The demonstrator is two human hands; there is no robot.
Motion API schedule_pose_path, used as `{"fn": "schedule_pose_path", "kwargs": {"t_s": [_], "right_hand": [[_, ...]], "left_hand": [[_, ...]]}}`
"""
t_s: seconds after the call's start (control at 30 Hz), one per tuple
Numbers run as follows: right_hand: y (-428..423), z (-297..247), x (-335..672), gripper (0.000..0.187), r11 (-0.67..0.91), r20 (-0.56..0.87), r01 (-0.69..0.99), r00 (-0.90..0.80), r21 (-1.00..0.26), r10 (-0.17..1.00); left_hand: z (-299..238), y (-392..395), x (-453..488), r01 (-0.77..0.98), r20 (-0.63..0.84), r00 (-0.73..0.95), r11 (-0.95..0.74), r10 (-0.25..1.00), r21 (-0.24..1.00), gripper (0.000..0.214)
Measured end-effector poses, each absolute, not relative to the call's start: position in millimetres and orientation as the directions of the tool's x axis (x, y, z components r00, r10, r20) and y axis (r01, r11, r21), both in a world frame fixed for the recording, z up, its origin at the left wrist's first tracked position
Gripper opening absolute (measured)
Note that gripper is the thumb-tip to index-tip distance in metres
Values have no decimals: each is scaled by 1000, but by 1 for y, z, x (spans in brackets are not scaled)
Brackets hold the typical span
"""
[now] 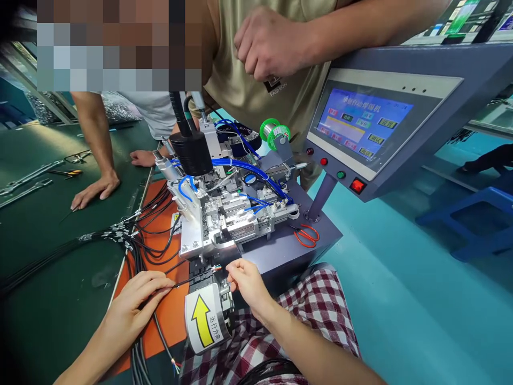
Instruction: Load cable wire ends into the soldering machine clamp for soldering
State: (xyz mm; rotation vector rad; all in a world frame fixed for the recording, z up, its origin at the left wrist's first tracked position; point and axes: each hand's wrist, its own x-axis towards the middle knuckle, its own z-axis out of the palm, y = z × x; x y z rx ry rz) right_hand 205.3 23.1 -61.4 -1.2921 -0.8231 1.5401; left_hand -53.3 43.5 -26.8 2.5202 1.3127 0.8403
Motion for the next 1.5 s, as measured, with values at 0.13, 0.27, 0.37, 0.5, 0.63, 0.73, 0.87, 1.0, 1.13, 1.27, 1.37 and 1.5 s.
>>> {"fn": "schedule_pose_path", "kwargs": {"t_s": [0.13, 0.27, 0.37, 0.5, 0.63, 0.73, 0.87, 1.0, 1.13, 1.27, 1.37, 1.5], "right_hand": [[20, -58, 198, 23, -184, -186, -38, 48, -982, 981], [13, -56, 202, 22, 51, 64, 267, 41, -962, 997], [9, -58, 208, 23, 10, 21, 337, 28, -942, 999], [3, -63, 215, 23, -84, -69, 287, 62, -954, 996], [-4, -69, 219, 25, -102, -92, 259, 52, -960, 994], [-7, -72, 220, 25, -123, -115, 249, 49, -961, 992], [-9, -75, 222, 26, -134, -126, 228, 47, -964, 991], [-10, -76, 223, 30, -152, -147, 211, 39, -966, 988], [-10, -73, 224, 32, -160, -155, 197, 42, -967, 987], [-8, -71, 226, 34, -173, -170, 183, 34, -968, 985], [-6, -70, 228, 36, -190, -186, 183, 36, -965, 982], [-6, -74, 229, 38, -211, -209, 177, 33, -961, 977]], "left_hand": [[-34, 43, -56, 700, 400, 443, -588, 802, 405, 25], [-38, 41, -58, 721, 374, 429, -561, 822, 407, 26], [-33, 41, -56, 715, 374, 442, -572, 815, 402, 27], [-27, 41, -53, 703, 410, 454, -601, 791, 381, 25], [-28, 41, -53, 687, 436, 459, -620, 774, 378, 21], [-30, 41, -54, 691, 411, 459, -607, 788, 393, 19], [-29, 40, -57, 693, 334, 489, -591, 806, 412, 16], [-20, 36, -64, 814, 242, 437, -496, 866, 304, 16], [-4, 31, -69, 992, -7, 116, -116, 993, 39, 35], [9, 27, -74, 995, -142, -76, 64, 987, -82, 31], [17, 26, -77, 991, -209, -96, 74, 973, -114, 32], [24, 27, -79, 992, -228, -56, 28, 972, -123, 25]]}}
